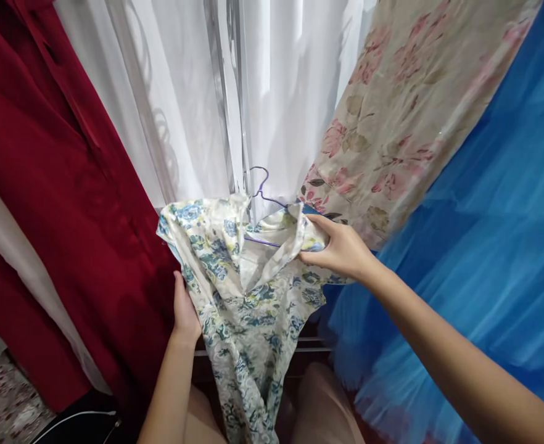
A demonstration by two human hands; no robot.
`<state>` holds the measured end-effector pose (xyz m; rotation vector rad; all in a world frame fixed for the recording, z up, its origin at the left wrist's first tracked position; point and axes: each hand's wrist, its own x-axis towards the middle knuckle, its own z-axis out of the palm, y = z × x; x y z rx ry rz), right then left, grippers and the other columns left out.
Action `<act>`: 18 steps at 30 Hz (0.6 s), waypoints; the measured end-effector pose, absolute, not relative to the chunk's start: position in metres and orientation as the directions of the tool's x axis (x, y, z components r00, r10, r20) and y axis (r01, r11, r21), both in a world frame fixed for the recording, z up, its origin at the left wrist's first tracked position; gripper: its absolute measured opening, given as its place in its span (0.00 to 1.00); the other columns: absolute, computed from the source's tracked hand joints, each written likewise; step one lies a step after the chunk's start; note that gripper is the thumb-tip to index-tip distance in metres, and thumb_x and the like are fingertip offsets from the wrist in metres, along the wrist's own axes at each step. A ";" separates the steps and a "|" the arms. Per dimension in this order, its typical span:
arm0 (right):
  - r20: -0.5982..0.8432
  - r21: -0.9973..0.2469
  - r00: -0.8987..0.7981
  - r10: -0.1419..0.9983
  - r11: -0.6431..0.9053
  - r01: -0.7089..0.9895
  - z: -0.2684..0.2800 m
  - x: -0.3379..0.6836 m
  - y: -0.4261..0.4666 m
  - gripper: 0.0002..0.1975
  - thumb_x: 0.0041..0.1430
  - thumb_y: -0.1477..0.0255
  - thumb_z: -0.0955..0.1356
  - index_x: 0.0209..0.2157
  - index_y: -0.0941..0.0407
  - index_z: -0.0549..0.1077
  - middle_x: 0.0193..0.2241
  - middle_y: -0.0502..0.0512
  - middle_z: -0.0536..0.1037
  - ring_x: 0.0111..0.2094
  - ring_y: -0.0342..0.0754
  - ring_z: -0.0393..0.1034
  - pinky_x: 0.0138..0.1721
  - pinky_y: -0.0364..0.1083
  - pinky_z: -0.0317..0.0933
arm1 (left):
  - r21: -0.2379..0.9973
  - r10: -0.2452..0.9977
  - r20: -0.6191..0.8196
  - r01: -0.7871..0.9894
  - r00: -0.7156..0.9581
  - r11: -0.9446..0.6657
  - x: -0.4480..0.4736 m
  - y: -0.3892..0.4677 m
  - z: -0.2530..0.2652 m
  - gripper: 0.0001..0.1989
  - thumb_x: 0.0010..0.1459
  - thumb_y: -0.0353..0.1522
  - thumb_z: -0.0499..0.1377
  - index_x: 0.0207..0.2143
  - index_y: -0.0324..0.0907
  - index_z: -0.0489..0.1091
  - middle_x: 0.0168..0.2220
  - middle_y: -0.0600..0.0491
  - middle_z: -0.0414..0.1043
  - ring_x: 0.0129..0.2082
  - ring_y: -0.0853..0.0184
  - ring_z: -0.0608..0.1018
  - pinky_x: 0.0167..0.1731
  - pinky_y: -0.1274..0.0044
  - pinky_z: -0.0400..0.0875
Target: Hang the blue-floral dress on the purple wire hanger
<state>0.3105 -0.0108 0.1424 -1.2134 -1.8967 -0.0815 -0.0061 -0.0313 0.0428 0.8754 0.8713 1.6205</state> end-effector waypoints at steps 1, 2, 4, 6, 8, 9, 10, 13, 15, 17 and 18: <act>0.683 -0.339 -0.189 0.705 0.536 0.773 0.147 0.307 -0.009 0.38 0.40 0.63 0.76 0.56 0.54 0.71 0.42 0.55 0.82 0.39 0.60 0.77 0.37 0.49 0.67 | 0.851 0.965 0.102 -0.482 -0.240 -0.210 -0.009 -0.035 0.033 0.36 0.55 0.62 0.50 0.49 0.45 0.74 0.46 0.46 0.78 0.55 0.52 0.75 0.51 0.64 0.74; 0.684 -0.313 -0.219 0.696 0.551 0.774 0.148 0.305 -0.009 0.39 0.40 0.63 0.76 0.57 0.54 0.71 0.43 0.55 0.81 0.40 0.60 0.77 0.38 0.49 0.67 | 0.830 0.954 0.088 -0.508 -0.286 -0.229 -0.009 -0.038 0.023 0.33 0.55 0.59 0.53 0.48 0.45 0.74 0.47 0.47 0.78 0.56 0.53 0.74 0.52 0.65 0.73; 0.676 -0.272 -0.285 0.679 0.590 0.760 0.147 0.304 -0.008 0.40 0.41 0.62 0.76 0.58 0.54 0.70 0.47 0.56 0.80 0.43 0.61 0.76 0.41 0.50 0.68 | 0.831 0.931 0.041 -0.505 -0.363 -0.233 -0.007 -0.043 0.004 0.24 0.54 0.51 0.60 0.47 0.46 0.74 0.48 0.49 0.77 0.57 0.55 0.74 0.54 0.68 0.72; 0.661 -0.242 -0.353 0.662 0.634 0.735 0.140 0.308 -0.008 0.42 0.42 0.62 0.76 0.60 0.54 0.68 0.52 0.57 0.78 0.48 0.62 0.75 0.46 0.51 0.67 | 0.868 0.911 -0.013 -0.457 -0.413 -0.195 0.000 -0.048 -0.015 0.19 0.51 0.42 0.66 0.45 0.47 0.73 0.48 0.51 0.78 0.58 0.57 0.73 0.57 0.69 0.69; 0.631 -0.209 -0.412 0.657 0.657 0.725 0.132 0.314 -0.008 0.44 0.42 0.61 0.76 0.63 0.53 0.65 0.56 0.58 0.75 0.51 0.64 0.73 0.49 0.53 0.66 | 0.893 0.899 -0.060 -0.426 -0.434 -0.146 0.008 -0.055 -0.033 0.18 0.50 0.37 0.67 0.45 0.48 0.73 0.48 0.52 0.78 0.58 0.58 0.73 0.59 0.68 0.67; 0.623 -0.196 -0.419 0.660 0.650 0.734 0.129 0.317 -0.010 0.46 0.43 0.60 0.76 0.64 0.52 0.63 0.57 0.59 0.73 0.52 0.64 0.72 0.50 0.54 0.66 | 0.894 0.899 -0.083 -0.431 -0.431 -0.124 0.012 -0.060 -0.040 0.17 0.51 0.36 0.67 0.45 0.48 0.72 0.48 0.52 0.78 0.58 0.58 0.73 0.59 0.68 0.66; 0.628 -0.184 -0.409 0.662 0.637 0.748 0.125 0.318 -0.013 0.48 0.43 0.60 0.76 0.66 0.52 0.60 0.58 0.60 0.72 0.53 0.65 0.71 0.52 0.56 0.65 | 0.886 0.899 -0.107 -0.451 -0.424 -0.107 0.016 -0.065 -0.046 0.17 0.52 0.36 0.66 0.45 0.48 0.72 0.49 0.51 0.77 0.58 0.58 0.73 0.60 0.67 0.66; 0.725 -0.205 -0.314 0.613 0.626 0.752 0.103 0.312 -0.031 0.46 0.48 0.61 0.75 0.67 0.51 0.58 0.61 0.61 0.68 0.59 0.67 0.64 0.59 0.61 0.57 | 0.831 0.876 -0.181 -0.546 -0.447 -0.107 0.024 -0.078 -0.054 0.17 0.54 0.37 0.66 0.47 0.48 0.72 0.52 0.51 0.75 0.59 0.58 0.72 0.61 0.67 0.65; 0.805 -0.316 -0.178 0.566 0.663 0.679 0.074 0.296 -0.052 0.35 0.56 0.65 0.71 0.64 0.50 0.62 0.61 0.59 0.67 0.62 0.65 0.59 0.63 0.62 0.50 | 0.810 0.845 -0.201 -0.569 -0.496 -0.141 0.027 -0.084 -0.054 0.18 0.53 0.37 0.67 0.47 0.48 0.72 0.52 0.52 0.75 0.59 0.59 0.72 0.60 0.69 0.66; 0.778 -0.536 0.017 0.628 0.650 0.539 0.034 0.271 -0.075 0.23 0.62 0.66 0.66 0.59 0.47 0.66 0.57 0.58 0.71 0.59 0.62 0.63 0.61 0.61 0.54 | 0.821 0.836 -0.177 -0.547 -0.519 -0.165 0.029 -0.088 -0.054 0.18 0.52 0.38 0.67 0.46 0.48 0.73 0.50 0.52 0.76 0.57 0.59 0.74 0.58 0.69 0.68; 0.723 -0.645 0.086 0.685 0.626 0.438 0.012 0.256 -0.086 0.18 0.63 0.66 0.66 0.55 0.47 0.70 0.51 0.59 0.74 0.54 0.61 0.67 0.56 0.60 0.59 | 0.833 0.844 -0.151 -0.526 -0.514 -0.171 0.031 -0.090 -0.054 0.19 0.52 0.39 0.68 0.46 0.48 0.73 0.49 0.52 0.77 0.56 0.58 0.75 0.57 0.70 0.69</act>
